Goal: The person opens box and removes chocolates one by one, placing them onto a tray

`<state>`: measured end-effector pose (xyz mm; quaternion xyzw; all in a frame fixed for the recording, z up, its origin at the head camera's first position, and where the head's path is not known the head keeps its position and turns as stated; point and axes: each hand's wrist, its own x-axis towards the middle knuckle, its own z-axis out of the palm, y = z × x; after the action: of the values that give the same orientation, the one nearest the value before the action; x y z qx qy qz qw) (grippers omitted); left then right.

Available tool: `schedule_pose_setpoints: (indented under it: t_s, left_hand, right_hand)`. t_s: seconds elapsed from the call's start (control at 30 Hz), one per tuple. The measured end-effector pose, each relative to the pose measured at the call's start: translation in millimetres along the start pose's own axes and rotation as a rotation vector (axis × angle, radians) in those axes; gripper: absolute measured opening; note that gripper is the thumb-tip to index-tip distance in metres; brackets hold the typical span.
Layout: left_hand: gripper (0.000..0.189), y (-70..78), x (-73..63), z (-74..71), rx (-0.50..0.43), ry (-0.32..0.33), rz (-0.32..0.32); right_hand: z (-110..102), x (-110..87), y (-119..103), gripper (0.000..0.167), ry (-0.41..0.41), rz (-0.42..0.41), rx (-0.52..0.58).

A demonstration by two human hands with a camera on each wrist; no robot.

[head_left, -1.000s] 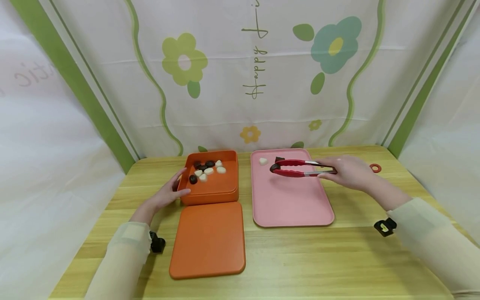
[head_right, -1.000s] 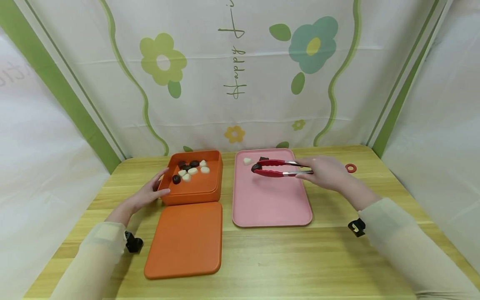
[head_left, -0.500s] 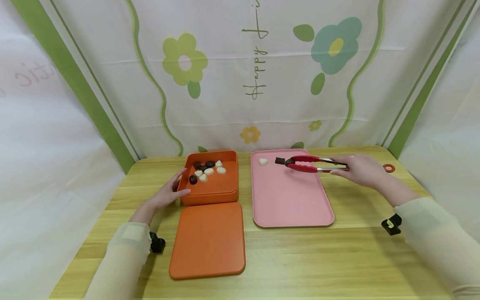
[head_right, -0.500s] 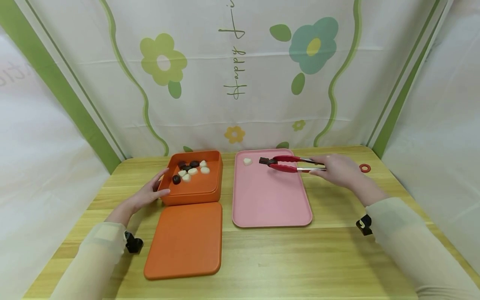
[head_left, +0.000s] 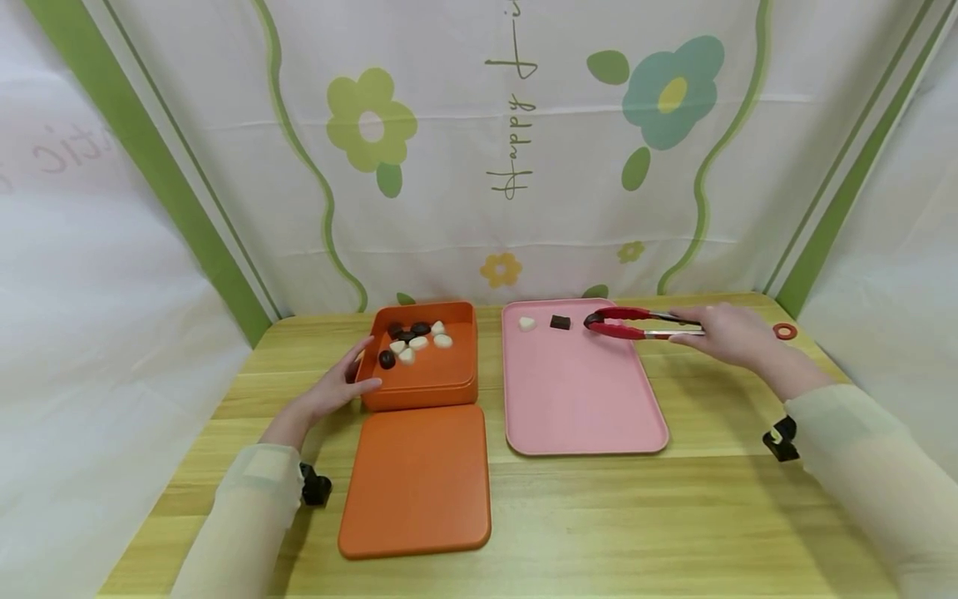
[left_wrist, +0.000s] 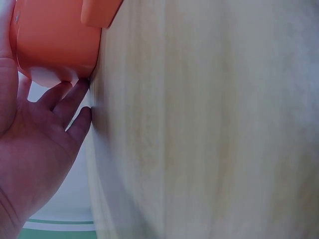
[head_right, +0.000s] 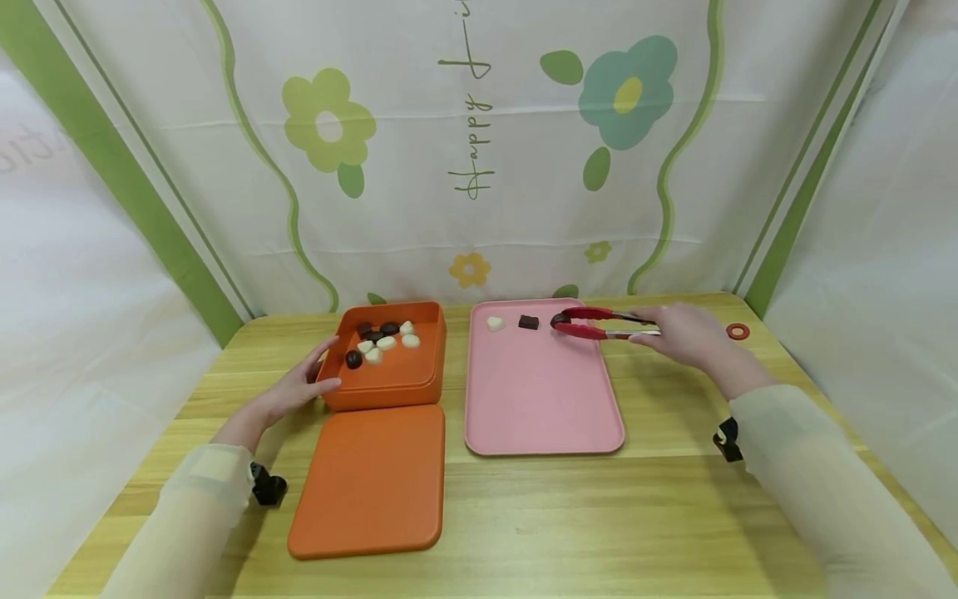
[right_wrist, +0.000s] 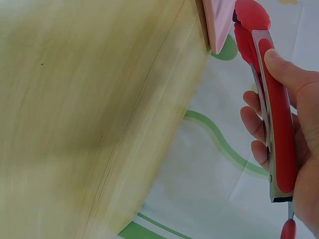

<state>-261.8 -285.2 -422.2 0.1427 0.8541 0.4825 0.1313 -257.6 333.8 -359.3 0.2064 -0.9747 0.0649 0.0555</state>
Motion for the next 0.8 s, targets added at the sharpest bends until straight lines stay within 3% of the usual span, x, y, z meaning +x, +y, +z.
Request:
schedule_pose_setpoints:
  t_s: [0.23,0.5,0.8]
  left_hand:
    - [0.082,3.6,-3.2,0.5,0.008,0.001,-0.019]
    - [0.079,33.6,-15.1,2.7,-0.008,-0.014,-0.021]
    - [0.083,2.2,-1.7,-0.2,0.006,0.004,-0.022]
  right_hand:
    - [3,7.0,5,0.064,-0.020,0.007,-0.005]
    - [7,11.3,12,0.072,-0.037,0.031,0.004]
    - [10,16.7,12,0.070,-0.054,0.021,-0.015]
